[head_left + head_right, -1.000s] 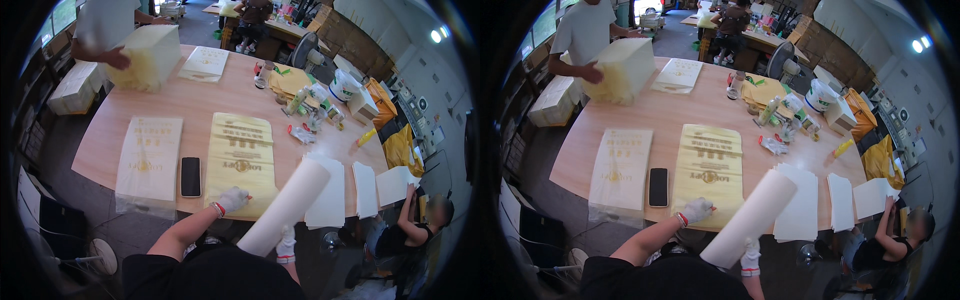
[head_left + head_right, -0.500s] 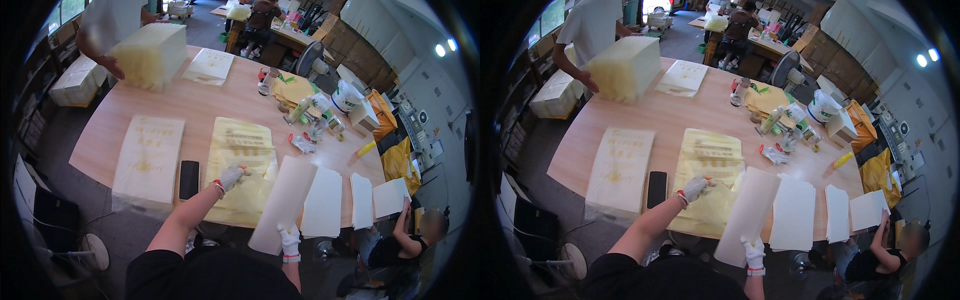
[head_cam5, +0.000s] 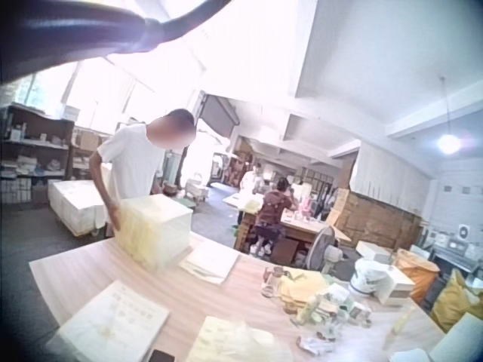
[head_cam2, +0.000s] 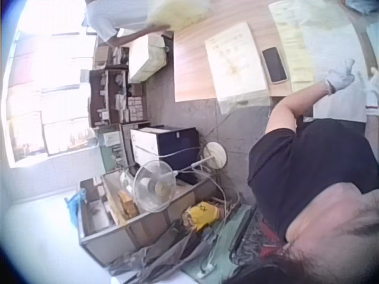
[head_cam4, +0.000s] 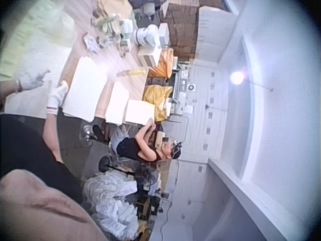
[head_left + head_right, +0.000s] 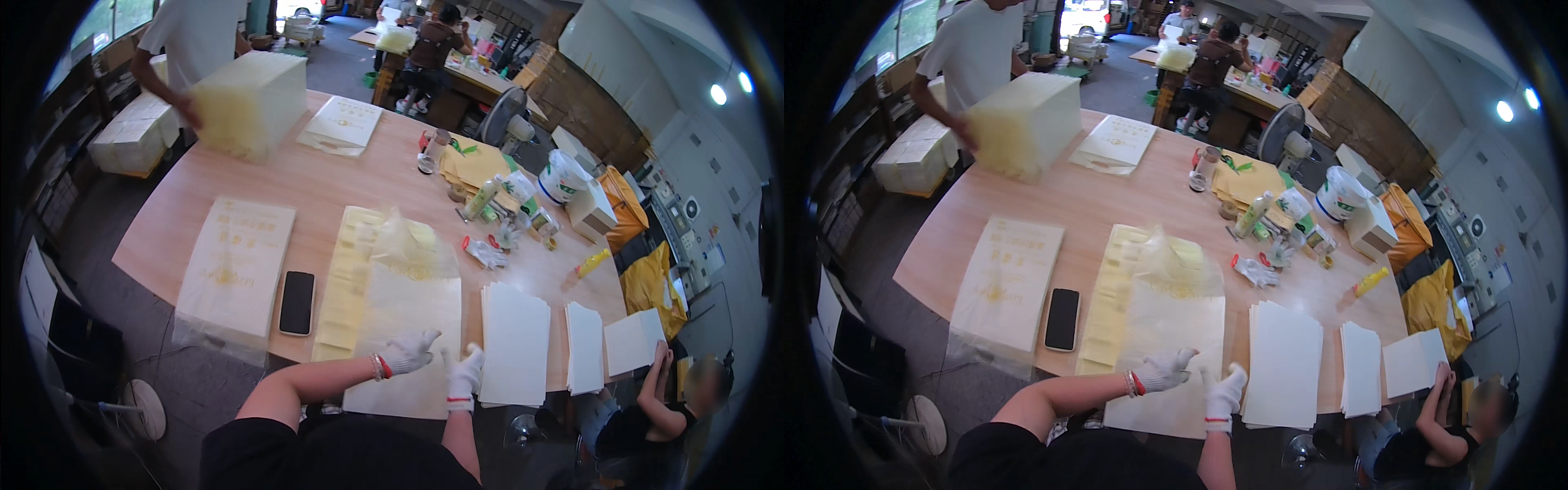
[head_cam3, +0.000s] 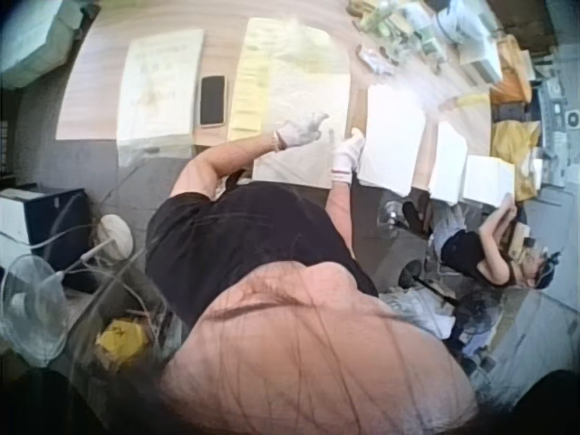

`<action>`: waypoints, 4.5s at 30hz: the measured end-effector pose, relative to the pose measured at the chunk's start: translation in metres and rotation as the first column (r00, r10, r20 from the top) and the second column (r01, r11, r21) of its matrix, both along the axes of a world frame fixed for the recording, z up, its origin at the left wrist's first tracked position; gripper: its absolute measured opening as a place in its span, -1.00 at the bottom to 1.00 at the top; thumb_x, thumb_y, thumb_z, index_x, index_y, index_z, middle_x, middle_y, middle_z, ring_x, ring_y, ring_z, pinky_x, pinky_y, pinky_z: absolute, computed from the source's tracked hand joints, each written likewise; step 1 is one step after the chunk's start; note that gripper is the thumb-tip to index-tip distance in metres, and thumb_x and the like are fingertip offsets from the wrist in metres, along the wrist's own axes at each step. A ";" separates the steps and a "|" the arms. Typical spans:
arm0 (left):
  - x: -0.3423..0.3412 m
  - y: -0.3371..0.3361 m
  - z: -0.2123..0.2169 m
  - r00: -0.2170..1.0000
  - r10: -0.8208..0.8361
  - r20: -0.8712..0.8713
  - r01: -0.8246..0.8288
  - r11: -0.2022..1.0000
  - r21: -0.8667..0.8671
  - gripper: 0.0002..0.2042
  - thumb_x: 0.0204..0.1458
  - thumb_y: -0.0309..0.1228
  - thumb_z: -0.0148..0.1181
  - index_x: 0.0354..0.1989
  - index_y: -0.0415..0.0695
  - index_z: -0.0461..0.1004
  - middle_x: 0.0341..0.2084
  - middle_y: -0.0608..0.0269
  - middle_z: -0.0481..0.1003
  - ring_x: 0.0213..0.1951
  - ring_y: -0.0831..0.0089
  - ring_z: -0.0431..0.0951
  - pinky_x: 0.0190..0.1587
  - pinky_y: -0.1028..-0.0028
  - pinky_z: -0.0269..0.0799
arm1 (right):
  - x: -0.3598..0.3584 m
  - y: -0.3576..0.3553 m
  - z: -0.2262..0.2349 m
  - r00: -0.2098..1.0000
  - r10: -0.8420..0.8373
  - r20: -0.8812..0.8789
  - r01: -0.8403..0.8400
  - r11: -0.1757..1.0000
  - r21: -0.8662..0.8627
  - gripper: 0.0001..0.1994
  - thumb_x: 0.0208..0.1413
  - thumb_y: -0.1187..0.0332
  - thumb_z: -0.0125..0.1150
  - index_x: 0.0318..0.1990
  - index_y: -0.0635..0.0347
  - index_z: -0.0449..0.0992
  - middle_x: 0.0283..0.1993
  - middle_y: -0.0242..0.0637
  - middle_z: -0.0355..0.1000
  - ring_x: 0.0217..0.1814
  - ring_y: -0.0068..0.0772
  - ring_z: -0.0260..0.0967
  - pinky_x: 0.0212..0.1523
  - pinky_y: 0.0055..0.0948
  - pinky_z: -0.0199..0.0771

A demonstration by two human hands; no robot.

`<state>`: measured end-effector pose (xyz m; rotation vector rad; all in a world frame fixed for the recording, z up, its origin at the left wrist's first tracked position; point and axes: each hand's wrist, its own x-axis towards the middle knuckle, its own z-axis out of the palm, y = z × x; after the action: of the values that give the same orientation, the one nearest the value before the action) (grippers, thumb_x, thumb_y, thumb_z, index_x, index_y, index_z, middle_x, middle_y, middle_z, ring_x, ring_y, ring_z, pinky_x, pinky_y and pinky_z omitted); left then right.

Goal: The person places white rectangular sheets into translucent plastic bags on a table. They handle the sheets and bags by hand, folding the sheets and inserting them into the packaging. Other people are visible in the background working at the same table.

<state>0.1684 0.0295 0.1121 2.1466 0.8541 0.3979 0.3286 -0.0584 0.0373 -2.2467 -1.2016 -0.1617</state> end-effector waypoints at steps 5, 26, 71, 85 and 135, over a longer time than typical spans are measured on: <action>-0.031 0.042 -0.143 0.989 -0.066 0.128 -0.039 0.731 0.681 -0.64 -0.01 -0.29 0.04 -0.04 -0.16 0.28 -0.33 0.00 0.42 -0.27 0.14 0.44 -0.13 0.30 0.34 | 0.017 0.058 -0.026 0.992 0.020 -0.121 -0.059 0.942 -0.330 -0.43 -0.06 0.43 0.01 0.19 -0.04 0.07 -0.33 -0.01 0.43 -0.32 0.05 0.41 -0.36 -0.08 0.37; -0.176 -0.093 -0.030 0.924 0.380 -0.049 -0.379 0.891 -0.248 -0.93 -0.04 -0.52 0.04 -0.43 -0.23 0.31 -0.50 0.08 0.41 -0.40 0.21 0.49 -0.32 0.35 0.43 | -0.066 -0.118 0.007 0.874 0.342 -0.346 -0.392 0.916 -0.085 -0.40 0.04 0.34 -0.04 0.27 0.10 -0.04 -0.48 0.01 0.42 -0.46 0.08 0.38 -0.42 0.02 0.29; -0.150 -0.055 -0.070 0.992 0.002 0.130 -0.015 0.995 0.102 -0.87 -0.18 -0.48 0.12 -0.40 -0.07 0.39 -0.52 0.13 0.43 -0.43 0.15 0.49 -0.40 0.30 0.39 | 0.129 -0.130 0.019 0.911 0.122 -0.393 -0.215 0.955 -0.203 -0.06 -0.30 -0.09 0.35 0.21 0.20 0.06 -0.15 -0.19 0.46 -0.10 -0.16 0.41 -0.05 -0.30 0.35; 0.010 -0.076 -0.077 0.934 -0.107 0.342 0.352 0.450 -0.821 -0.58 0.01 -0.40 -0.01 0.08 -0.20 0.22 -0.06 0.18 0.36 -0.04 0.40 0.35 0.07 0.37 0.23 | -0.023 -0.134 0.111 0.548 0.800 -0.244 -0.778 0.595 0.203 -0.77 -0.03 0.18 0.17 -0.29 0.08 0.52 -0.30 -0.17 0.44 -0.19 -0.10 0.38 -0.15 -0.27 0.35; 0.039 0.042 -0.048 0.761 -0.016 0.649 0.020 1.000 0.001 -0.68 -0.02 -0.39 0.02 -0.05 -0.15 0.29 -0.51 0.26 0.43 -0.48 0.44 0.42 -0.45 0.42 0.34 | -0.020 -0.075 0.084 0.950 0.303 -0.070 -0.281 0.742 -0.609 -0.67 -0.05 0.24 0.05 -0.10 0.12 0.37 -0.35 -0.22 0.41 -0.29 -0.09 0.40 -0.30 -0.24 0.39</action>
<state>0.2076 0.0720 0.0641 1.8015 0.4215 1.0568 0.3085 -0.1338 0.1210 -2.5385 -1.8110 0.3776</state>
